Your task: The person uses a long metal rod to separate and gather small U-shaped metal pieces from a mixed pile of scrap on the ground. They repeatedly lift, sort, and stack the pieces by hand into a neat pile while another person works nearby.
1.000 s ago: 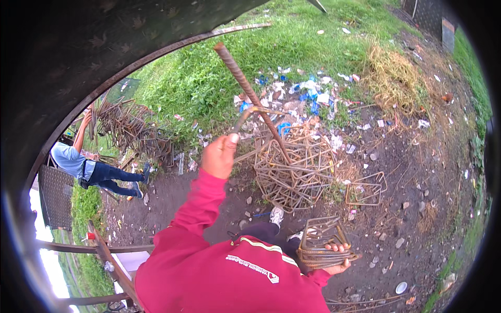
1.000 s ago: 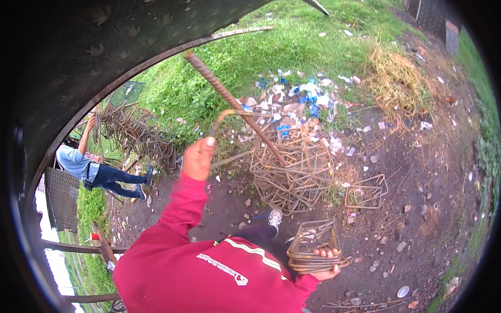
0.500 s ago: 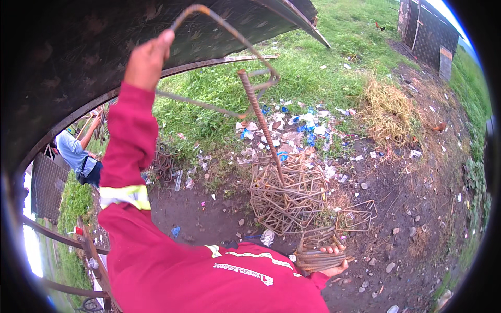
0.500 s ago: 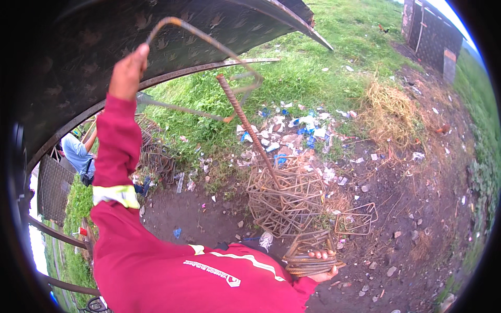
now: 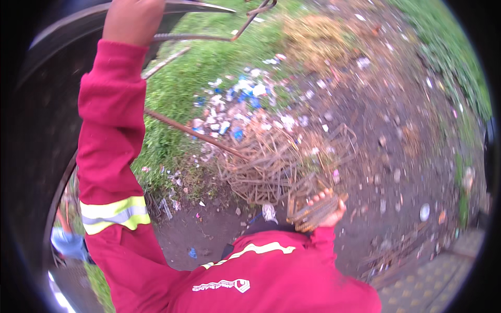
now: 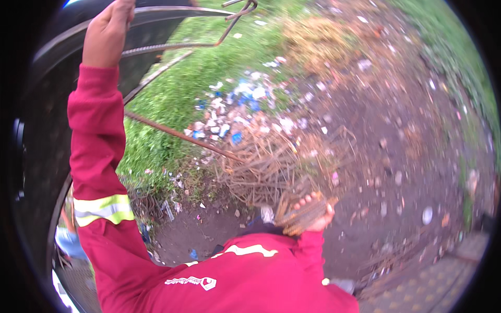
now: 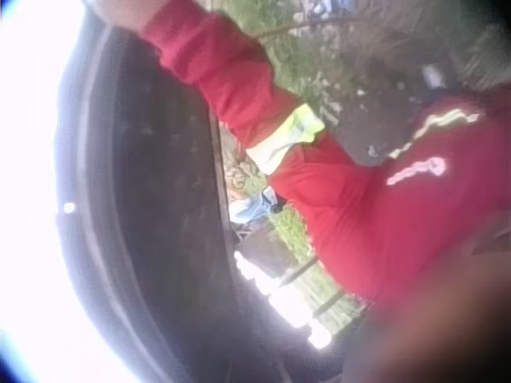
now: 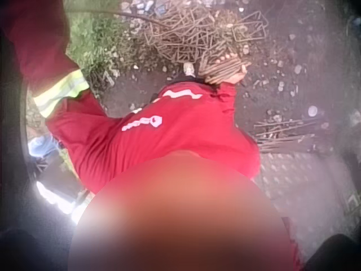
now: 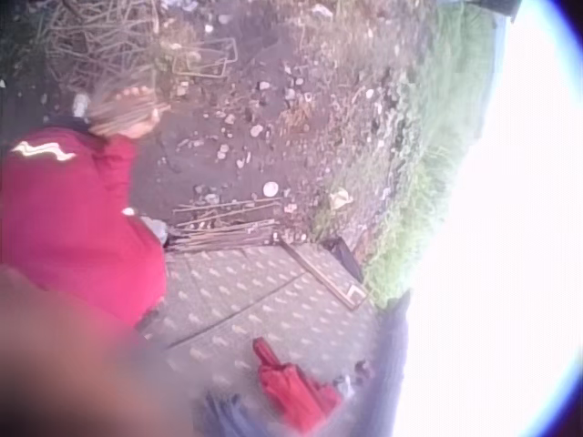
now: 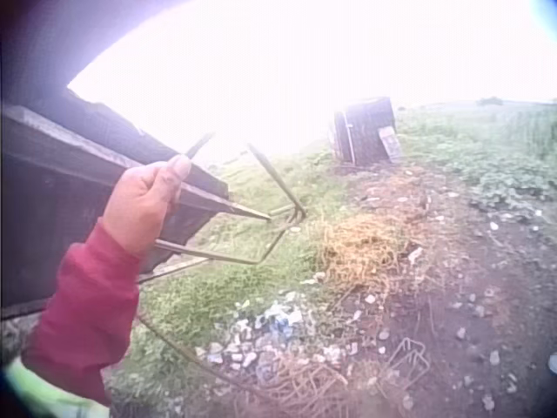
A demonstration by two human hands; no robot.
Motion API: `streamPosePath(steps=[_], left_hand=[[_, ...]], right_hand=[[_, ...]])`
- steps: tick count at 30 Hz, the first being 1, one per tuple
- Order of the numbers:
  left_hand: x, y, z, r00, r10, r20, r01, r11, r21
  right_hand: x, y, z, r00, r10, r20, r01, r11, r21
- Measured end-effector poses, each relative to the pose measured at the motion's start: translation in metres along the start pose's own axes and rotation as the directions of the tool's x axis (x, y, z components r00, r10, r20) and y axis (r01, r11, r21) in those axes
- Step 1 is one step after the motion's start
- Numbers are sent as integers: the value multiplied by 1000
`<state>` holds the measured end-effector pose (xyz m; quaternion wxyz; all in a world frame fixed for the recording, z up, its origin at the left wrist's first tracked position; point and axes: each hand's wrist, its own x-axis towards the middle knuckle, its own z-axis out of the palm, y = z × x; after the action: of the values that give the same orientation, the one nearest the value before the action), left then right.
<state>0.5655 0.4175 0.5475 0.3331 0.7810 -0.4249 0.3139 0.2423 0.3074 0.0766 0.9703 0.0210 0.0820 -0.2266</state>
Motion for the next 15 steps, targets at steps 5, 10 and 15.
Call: streamPosePath(steps=[5,10,15], left_hand=[[-158,-6,189,887,-233,398,364,883,-295],[-346,69,276,460,-384,800,777,610,-154],[-420,124,261,604,-109,790,562,761,-324]], right_hand=[[-5,-8,-10,998,-4,58,-4,989,151],[-5,-22,-12,993,-86,86,83,996,45],[-8,-33,-20,982,-134,-131,107,975,-195]])
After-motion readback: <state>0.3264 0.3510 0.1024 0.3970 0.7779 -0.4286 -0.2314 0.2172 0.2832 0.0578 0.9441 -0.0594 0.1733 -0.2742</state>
